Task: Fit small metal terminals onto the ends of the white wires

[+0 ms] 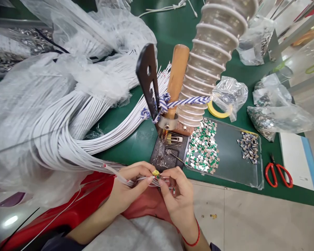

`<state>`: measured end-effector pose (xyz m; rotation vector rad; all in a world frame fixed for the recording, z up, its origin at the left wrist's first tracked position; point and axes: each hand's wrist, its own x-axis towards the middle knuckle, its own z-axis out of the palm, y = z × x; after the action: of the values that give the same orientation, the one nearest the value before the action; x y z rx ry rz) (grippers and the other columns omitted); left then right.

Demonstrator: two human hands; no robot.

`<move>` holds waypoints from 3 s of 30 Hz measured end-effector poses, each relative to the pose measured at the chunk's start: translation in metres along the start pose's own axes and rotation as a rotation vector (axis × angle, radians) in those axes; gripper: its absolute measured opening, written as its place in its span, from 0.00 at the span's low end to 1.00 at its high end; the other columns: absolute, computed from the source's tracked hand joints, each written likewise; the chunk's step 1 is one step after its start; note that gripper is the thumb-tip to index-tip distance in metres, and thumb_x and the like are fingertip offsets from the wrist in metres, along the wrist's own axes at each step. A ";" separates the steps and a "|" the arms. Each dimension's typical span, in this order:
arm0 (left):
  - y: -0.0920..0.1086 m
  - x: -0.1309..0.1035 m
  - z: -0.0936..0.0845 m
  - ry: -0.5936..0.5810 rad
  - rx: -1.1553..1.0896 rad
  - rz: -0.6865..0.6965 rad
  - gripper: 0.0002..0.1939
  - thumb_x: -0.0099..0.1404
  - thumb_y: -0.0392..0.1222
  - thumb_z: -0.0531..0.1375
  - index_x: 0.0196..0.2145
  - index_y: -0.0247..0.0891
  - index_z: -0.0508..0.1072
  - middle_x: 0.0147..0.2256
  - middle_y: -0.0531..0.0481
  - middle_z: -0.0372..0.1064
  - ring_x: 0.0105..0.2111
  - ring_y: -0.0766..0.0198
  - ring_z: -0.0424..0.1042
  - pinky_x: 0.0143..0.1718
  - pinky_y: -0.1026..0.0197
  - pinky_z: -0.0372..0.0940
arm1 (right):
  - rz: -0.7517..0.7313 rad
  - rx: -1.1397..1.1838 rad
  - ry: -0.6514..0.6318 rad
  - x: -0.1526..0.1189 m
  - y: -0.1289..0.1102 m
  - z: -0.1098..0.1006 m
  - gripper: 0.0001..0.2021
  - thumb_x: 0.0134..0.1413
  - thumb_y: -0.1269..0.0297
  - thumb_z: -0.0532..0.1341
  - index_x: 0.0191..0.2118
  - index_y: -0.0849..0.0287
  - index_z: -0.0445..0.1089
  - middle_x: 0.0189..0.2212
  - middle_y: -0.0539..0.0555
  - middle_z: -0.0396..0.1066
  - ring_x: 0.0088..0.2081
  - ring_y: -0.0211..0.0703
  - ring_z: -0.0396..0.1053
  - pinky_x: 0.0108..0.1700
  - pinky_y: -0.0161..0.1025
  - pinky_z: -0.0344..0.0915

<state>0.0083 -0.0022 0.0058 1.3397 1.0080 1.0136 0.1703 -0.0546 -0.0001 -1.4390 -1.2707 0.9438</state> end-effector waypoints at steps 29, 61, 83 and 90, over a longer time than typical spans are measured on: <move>-0.003 0.023 0.004 0.047 0.183 0.149 0.09 0.62 0.28 0.60 0.26 0.34 0.74 0.31 0.44 0.79 0.30 0.64 0.78 0.33 0.66 0.70 | -0.021 -0.101 0.143 0.017 0.011 0.005 0.03 0.65 0.68 0.61 0.37 0.53 0.70 0.27 0.47 0.70 0.28 0.38 0.69 0.30 0.33 0.66; 0.006 0.025 0.006 0.136 0.097 0.113 0.09 0.60 0.28 0.60 0.25 0.36 0.76 0.30 0.46 0.80 0.30 0.63 0.79 0.33 0.66 0.73 | -0.162 -0.032 0.216 0.024 0.007 0.022 0.06 0.62 0.73 0.64 0.34 0.55 0.70 0.34 0.52 0.74 0.37 0.43 0.74 0.38 0.40 0.72; 0.001 0.024 0.003 0.041 0.176 0.030 0.09 0.61 0.31 0.58 0.23 0.37 0.72 0.30 0.46 0.79 0.27 0.63 0.74 0.29 0.64 0.66 | -0.004 -0.123 0.166 0.009 0.014 0.008 0.05 0.67 0.62 0.60 0.38 0.55 0.71 0.30 0.49 0.72 0.30 0.40 0.69 0.32 0.35 0.66; -0.001 0.025 0.002 0.033 0.178 0.058 0.09 0.61 0.31 0.59 0.24 0.37 0.72 0.31 0.46 0.79 0.29 0.62 0.76 0.34 0.61 0.69 | -0.056 -0.055 0.144 0.018 0.008 0.014 0.06 0.65 0.66 0.61 0.34 0.55 0.68 0.30 0.50 0.69 0.30 0.39 0.68 0.29 0.34 0.64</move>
<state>0.0164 0.0211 0.0048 1.5090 1.1105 1.0102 0.1617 -0.0346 -0.0101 -1.4786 -1.2316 0.7587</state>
